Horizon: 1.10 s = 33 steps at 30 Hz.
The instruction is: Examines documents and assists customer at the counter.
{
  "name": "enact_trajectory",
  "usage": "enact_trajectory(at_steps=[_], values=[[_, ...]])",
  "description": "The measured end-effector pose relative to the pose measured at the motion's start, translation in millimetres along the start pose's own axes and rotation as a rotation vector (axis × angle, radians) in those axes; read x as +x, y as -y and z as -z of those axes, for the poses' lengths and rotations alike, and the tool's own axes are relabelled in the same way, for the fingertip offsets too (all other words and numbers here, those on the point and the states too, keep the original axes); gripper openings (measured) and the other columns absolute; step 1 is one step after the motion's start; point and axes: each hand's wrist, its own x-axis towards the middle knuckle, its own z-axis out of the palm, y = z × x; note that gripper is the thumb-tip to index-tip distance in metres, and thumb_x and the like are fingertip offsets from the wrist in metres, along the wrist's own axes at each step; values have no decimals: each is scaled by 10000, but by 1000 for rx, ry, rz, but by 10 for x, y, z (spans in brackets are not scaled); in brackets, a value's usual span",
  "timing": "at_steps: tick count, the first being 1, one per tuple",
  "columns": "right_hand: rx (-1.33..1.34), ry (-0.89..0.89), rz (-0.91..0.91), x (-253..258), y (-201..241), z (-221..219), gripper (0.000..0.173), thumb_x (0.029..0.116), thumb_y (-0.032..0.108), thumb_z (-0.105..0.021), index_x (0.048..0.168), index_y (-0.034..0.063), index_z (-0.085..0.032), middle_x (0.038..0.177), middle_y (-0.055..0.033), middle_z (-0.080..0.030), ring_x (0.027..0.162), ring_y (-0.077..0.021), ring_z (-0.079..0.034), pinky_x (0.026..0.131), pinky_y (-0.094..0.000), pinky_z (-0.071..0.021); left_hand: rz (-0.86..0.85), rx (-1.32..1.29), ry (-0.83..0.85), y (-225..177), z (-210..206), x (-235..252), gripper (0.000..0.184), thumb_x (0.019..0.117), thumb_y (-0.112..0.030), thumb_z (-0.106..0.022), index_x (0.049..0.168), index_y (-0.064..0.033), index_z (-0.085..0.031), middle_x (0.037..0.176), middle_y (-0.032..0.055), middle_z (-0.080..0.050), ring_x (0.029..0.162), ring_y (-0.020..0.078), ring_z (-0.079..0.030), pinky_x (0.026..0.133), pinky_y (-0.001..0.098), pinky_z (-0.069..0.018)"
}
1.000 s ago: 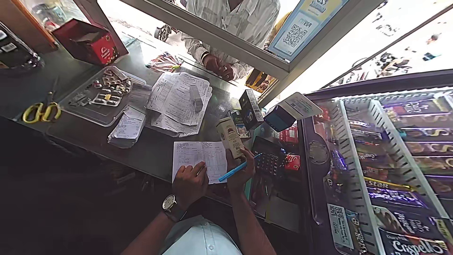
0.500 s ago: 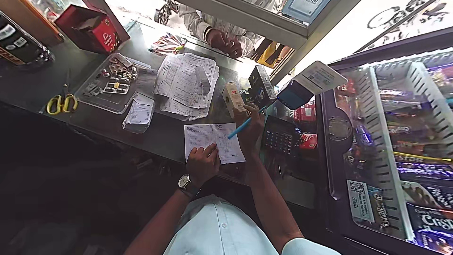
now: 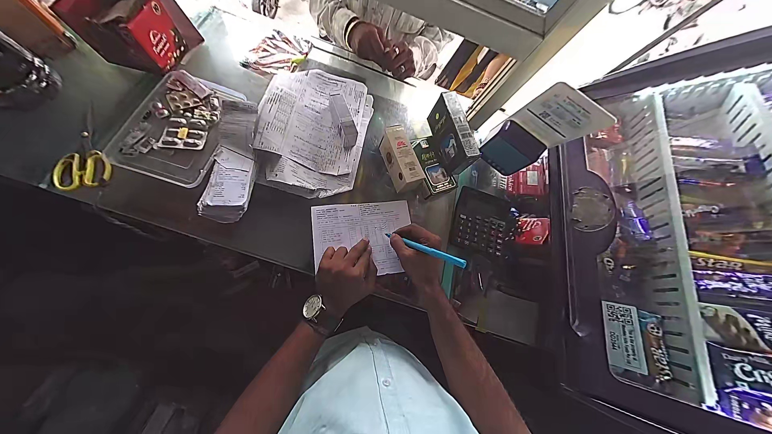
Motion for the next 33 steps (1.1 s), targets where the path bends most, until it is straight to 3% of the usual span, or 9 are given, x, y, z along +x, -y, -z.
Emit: enact_trajectory(at_steps=[11, 14, 17, 19, 31, 33], values=[[-154, -56, 28, 2, 22, -87, 84, 820, 96, -677, 768, 53, -726, 657, 12, -659, 580, 17, -575, 553, -155, -469, 13, -2, -36, 14, 3, -16, 322, 941, -271, -521, 940, -154, -822, 1076, -21, -787, 641, 178, -616, 607, 374, -430], [78, -75, -64, 34, -1, -27, 75, 844, 45, -651, 798, 44, -710, 666, 32, -665, 559, 15, -584, 522, -155, -479, 5, -1, -33, 20, 4, -5, 320, 931, -272, -522, 936, -158, -821, 1091, -28, -784, 639, 174, -609, 611, 372, -428], [467, -71, -172, 54, -52, 88, 131, 896, -8, -582, 821, 37, -680, 640, 28, -633, 490, -14, -517, 442, -164, -414, -7, -16, -47, 32, -6, -11, 310, 916, -261, -531, 911, -156, -823, 1114, -34, -783, 629, 171, -607, 602, 374, -426], [565, -54, -202, 68, -74, 121, 131, 909, -14, -582, 833, 23, -682, 646, 11, -636, 487, -21, -514, 440, -166, -414, -6, -19, -56, 27, -18, -13, 307, 911, -261, -533, 886, -155, -820, 1121, -39, -782, 629, 171, -611, 600, 376, -427], [495, 12, -147, 65, -61, 105, 93, 925, 1, -603, 893, 6, -690, 705, -4, -667, 533, -37, -554, 486, -179, -456, -15, 8, -42, 13, -18, -19, 293, 893, -280, -549, 874, -160, -815, 1117, -36, -780, 652, 167, -632, 604, 375, -448], [466, 18, -112, 48, -85, 111, 85, 926, 23, -613, 909, 9, -695, 720, -4, -672, 554, -47, -566, 503, -196, -470, -19, 5, -31, 7, -8, -30, 283, 887, -282, -561, 880, -155, -814, 1112, -29, -782, 670, 175, -661, 609, 384, -483]])
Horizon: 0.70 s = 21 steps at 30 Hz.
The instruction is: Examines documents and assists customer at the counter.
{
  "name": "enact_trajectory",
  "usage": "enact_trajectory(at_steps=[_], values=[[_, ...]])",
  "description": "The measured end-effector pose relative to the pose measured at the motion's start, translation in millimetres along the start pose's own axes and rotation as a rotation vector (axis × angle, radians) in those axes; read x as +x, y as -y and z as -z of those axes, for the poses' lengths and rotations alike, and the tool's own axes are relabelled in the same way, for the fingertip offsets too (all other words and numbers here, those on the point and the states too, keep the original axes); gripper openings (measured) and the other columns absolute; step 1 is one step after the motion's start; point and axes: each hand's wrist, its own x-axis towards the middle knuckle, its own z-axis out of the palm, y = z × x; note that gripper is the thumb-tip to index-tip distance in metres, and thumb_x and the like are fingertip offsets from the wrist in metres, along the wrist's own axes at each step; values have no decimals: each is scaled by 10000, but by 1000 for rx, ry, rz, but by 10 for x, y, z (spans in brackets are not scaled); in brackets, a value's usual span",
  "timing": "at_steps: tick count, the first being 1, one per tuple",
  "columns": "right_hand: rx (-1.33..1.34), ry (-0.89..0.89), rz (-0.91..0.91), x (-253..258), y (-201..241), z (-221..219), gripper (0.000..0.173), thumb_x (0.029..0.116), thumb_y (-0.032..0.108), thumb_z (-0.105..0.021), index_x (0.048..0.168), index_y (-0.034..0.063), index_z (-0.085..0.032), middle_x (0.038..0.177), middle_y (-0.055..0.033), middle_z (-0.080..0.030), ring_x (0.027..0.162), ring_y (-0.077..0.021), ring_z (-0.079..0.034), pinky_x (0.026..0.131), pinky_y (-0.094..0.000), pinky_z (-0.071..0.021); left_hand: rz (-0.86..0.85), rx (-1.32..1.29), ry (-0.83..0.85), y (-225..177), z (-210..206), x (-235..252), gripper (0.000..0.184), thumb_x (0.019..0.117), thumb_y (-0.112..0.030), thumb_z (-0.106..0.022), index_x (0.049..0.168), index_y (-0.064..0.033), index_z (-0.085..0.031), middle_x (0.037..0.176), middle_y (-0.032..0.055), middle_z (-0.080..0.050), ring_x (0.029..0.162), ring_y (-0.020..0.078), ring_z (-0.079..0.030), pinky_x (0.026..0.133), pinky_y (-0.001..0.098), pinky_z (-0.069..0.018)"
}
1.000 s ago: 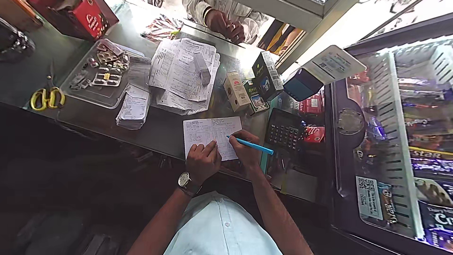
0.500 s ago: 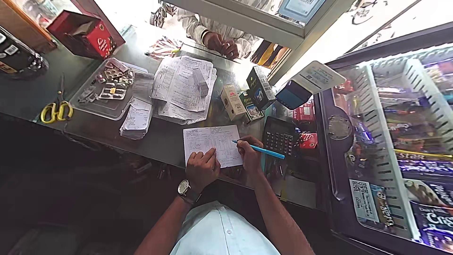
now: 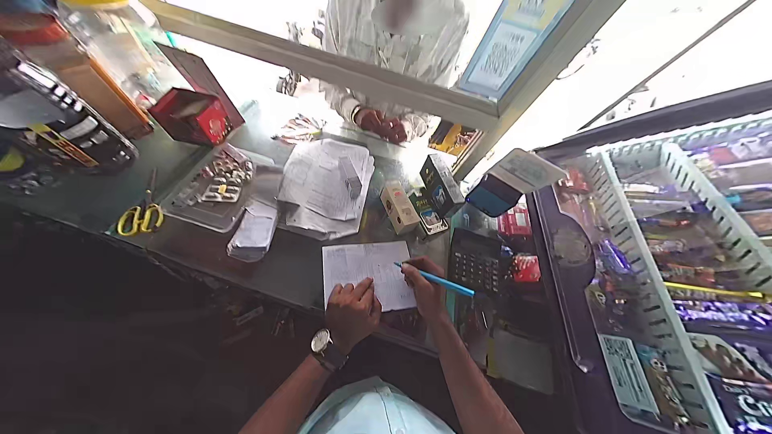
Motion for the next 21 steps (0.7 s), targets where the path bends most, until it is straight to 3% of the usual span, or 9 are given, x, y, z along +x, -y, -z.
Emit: enact_trajectory(at_steps=[8, 21], values=[[59, -27, -26, 41, -4, -4, 98, 914, 35, -622, 898, 24, -718, 684, -15, -665, 521, -46, -542, 487, -185, -450, 1, 58, -38, 3, -38, 23, 269, 870, -309, -570, 819, -190, -806, 1077, -68, -783, 647, 132, -639, 589, 344, -472], [42, -35, -27, 31, -19, -10, 91, 910, 42, -630, 904, 26, -719, 694, -11, -667, 536, -51, -559, 502, -184, -468, 29, 48, -25, -14, -20, 24, 258, 880, -299, -573, 852, -204, -811, 1091, -85, -777, 662, 119, -640, 608, 335, -481]])
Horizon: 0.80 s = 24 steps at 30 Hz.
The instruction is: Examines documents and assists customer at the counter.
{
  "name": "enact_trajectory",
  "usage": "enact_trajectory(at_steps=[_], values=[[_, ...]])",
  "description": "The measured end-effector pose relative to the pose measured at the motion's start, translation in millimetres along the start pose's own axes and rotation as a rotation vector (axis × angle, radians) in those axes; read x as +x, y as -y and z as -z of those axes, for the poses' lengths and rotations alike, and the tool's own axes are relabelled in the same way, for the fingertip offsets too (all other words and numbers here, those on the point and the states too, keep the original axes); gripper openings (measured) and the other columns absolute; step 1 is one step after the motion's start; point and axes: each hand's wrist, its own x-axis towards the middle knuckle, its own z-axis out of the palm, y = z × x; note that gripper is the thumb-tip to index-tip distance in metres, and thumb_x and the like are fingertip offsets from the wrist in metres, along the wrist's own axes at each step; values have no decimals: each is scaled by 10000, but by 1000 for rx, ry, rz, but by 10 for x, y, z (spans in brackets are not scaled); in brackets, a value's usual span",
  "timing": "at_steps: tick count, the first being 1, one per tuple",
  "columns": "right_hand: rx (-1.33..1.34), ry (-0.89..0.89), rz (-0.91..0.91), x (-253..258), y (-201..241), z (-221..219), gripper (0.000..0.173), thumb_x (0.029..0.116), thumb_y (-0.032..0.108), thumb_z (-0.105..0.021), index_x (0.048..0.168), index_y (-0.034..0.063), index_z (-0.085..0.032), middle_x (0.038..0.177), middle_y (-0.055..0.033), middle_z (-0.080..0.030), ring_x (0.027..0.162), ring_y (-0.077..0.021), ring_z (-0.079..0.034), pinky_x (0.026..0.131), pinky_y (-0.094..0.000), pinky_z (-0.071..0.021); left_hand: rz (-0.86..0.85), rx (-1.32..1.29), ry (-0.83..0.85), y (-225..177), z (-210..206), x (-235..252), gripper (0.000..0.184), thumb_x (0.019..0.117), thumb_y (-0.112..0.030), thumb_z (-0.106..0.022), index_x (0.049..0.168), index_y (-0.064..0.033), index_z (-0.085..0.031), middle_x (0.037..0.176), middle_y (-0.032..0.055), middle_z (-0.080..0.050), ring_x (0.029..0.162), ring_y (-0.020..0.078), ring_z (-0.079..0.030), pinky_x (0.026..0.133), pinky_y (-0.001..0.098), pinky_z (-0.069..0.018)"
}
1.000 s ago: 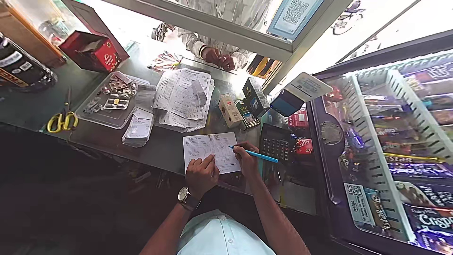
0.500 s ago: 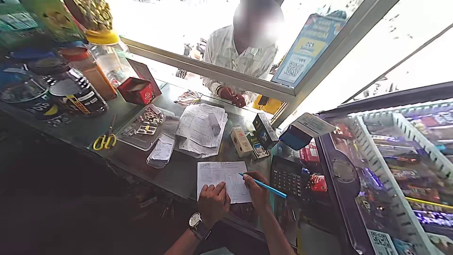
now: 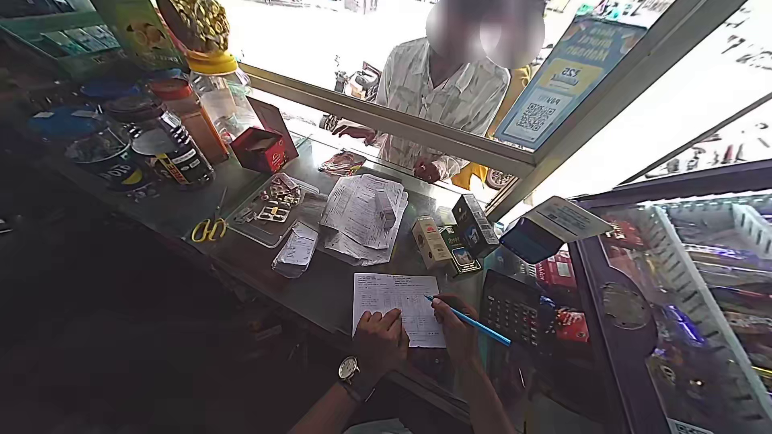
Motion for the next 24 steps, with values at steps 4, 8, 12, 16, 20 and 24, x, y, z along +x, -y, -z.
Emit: enact_trajectory(at_steps=[4, 8, 12, 16, 20, 24], values=[[-10, 1, 4, -1, 18, -8, 92, 906, 44, -629, 901, 26, -719, 690, -10, -664, 531, -54, -556, 501, -183, -468, 3, 0, -4, 2, -3, 0, 249, 874, -293, -577, 839, -201, -805, 1097, -82, -775, 650, 117, -630, 598, 331, -473], [-13, 4, 0, -11, 28, -7, 101, 923, 50, -621, 911, 28, -719, 696, -6, -660, 537, -53, -554, 508, -182, -469, -4, -2, -9, 4, -6, 1, 246, 870, -288, -579, 828, -198, -805, 1082, -75, -779, 645, 120, -631, 586, 331, -469], [-5, 4, 1, -12, 34, -14, 95, 913, 37, -620, 905, 35, -715, 684, 5, -652, 534, -43, -550, 506, -177, -465, -7, 3, -7, 6, -4, 4, 252, 872, -285, -572, 833, -197, -805, 1086, -76, -778, 641, 120, -627, 586, 330, -466], [3, 0, -2, -14, 45, -4, 102, 922, 32, -612, 910, 29, -713, 687, 4, -652, 534, -47, -548, 508, -179, -467, 25, -26, 51, -20, 49, 43, 226, 848, -278, -593, 818, -184, -797, 1077, -74, -778, 673, 121, -655, 596, 335, -485], [25, 1, 2, -3, 18, 8, 97, 923, 41, -623, 909, 29, -718, 693, -4, -660, 537, -50, -552, 506, -182, -466, 75, -87, 141, -48, 138, 150, 179, 807, -243, -636, 745, -139, -767, 975, -38, -783, 661, 132, -683, 564, 349, -511], [56, -17, 19, -19, 21, -7, 91, 915, 40, -632, 927, 15, -719, 706, -27, -682, 537, -62, -577, 503, -191, -488, 28, -40, 35, -32, 29, 87, 228, 835, -266, -593, 757, -162, -780, 1013, -53, -791, 662, 129, -665, 584, 341, -482]])
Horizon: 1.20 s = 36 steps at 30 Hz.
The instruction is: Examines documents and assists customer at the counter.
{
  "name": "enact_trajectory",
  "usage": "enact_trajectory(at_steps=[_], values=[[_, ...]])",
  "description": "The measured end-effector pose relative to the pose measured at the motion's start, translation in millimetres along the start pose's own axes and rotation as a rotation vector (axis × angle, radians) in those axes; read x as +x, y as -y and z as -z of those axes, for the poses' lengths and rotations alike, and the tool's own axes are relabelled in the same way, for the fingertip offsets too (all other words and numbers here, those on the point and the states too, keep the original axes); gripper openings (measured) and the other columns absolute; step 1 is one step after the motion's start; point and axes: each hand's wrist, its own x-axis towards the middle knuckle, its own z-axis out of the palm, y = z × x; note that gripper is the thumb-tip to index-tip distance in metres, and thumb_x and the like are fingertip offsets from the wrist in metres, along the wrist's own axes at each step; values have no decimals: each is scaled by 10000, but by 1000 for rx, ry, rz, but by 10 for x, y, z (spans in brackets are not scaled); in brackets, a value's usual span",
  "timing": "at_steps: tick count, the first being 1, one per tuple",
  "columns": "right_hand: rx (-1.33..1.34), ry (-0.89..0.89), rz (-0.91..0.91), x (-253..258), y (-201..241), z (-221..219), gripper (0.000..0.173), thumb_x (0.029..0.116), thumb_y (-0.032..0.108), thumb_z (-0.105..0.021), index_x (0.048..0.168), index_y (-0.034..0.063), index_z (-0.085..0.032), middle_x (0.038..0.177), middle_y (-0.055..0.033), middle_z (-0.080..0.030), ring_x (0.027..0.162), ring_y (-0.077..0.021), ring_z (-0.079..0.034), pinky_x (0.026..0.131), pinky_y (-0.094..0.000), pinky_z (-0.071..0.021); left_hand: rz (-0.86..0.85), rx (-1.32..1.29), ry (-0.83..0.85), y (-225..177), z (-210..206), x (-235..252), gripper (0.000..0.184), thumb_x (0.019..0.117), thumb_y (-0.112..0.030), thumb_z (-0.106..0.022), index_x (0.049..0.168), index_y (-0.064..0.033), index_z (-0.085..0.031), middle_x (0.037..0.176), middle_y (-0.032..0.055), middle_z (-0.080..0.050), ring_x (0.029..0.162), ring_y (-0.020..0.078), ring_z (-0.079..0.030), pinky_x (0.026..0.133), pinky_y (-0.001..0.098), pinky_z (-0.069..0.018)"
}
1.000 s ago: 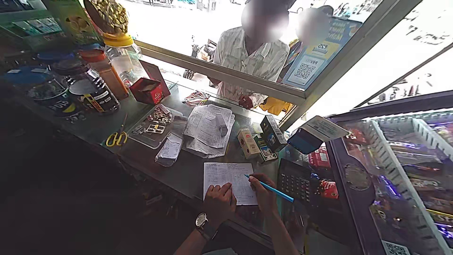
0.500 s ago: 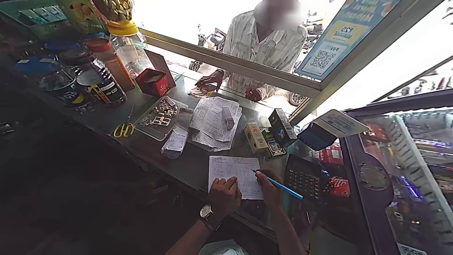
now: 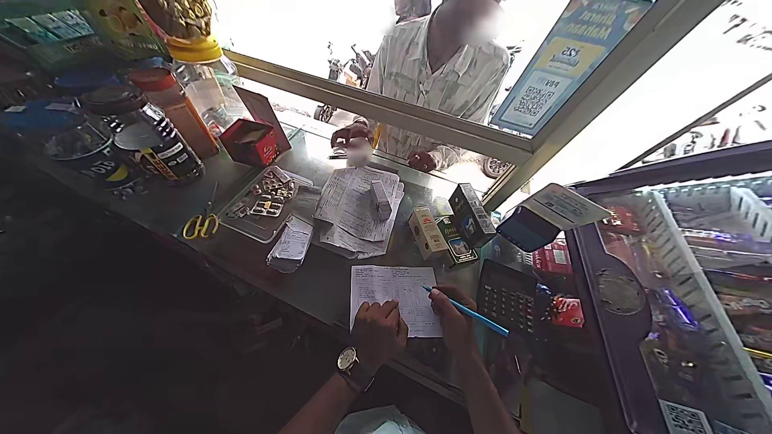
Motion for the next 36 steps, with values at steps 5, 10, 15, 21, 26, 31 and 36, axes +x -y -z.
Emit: enact_trajectory(at_steps=[5, 10, 15, 21, 26, 31, 36], values=[[-134, 103, 93, 133, 377, -284, 420, 1102, 258, -415, 1297, -66, -596, 975, -105, -783, 792, -178, -756, 606, -290, -610, 3, 34, -12, 1, -17, -5, 246, 852, -292, -589, 795, -176, -798, 1034, -64, -788, 652, 130, -663, 587, 346, -494], [-316, 231, 224, 636, 581, -761, 376, 1095, 184, -399, 1239, -44, -660, 1106, -98, -767, 978, -165, -749, 839, -335, -628, 10, 27, -17, -8, -16, -18, 254, 856, -297, -585, 786, -177, -798, 1031, -65, -788, 646, 131, -656, 600, 345, -492], [-742, 346, 490, 973, 198, -1209, 356, 945, 249, -686, 1252, 76, -728, 1283, -110, -715, 1173, -266, -692, 1009, -416, -546, 14, 23, -26, -23, 4, -12, 248, 858, -296, -588, 811, -182, -804, 1041, -54, -790, 707, 141, -697, 639, 360, -530], [-1130, 605, 275, 1166, -18, -1747, 644, 918, 602, -647, 1454, 251, -583, 1553, -101, -502, 1488, -335, -380, 1214, -511, -297, -3, 52, -3, -7, 13, 2, 207, 835, -312, -621, 767, -188, -773, 1005, -60, -785, 696, 135, -691, 621, 354, -537], [-1303, 712, 146, 1223, -160, -1984, 621, 971, 490, -626, 1540, 289, -477, 1373, -160, -633, 1316, -395, -551, 1109, -606, -386, -13, 72, 11, -6, 58, 26, 251, 834, -366, -620, 724, -174, -738, 866, -35, -763, 658, 149, -667, 601, 357, -520], [-1431, 741, 268, 1124, -157, -1955, 447, 1073, 160, -431, 1505, 238, -519, 1427, -226, -583, 1383, -449, -483, 1102, -624, -379, -12, 93, 5, -15, 40, 8, 241, 818, -359, -637, 710, -169, -736, 854, -32, -760, 647, 149, -663, 601, 356, -520], [-1325, 591, 453, 1150, -73, -1770, 344, 1037, 100, -469, 1313, 108, -675, 1114, -189, -714, 1048, -350, -698, 828, -457, -574, -3, 72, 11, -16, 32, 11, 210, 836, -309, -619, 756, -174, -758, 970, -46, -781, 693, 145, -692, 619, 362, -544]])
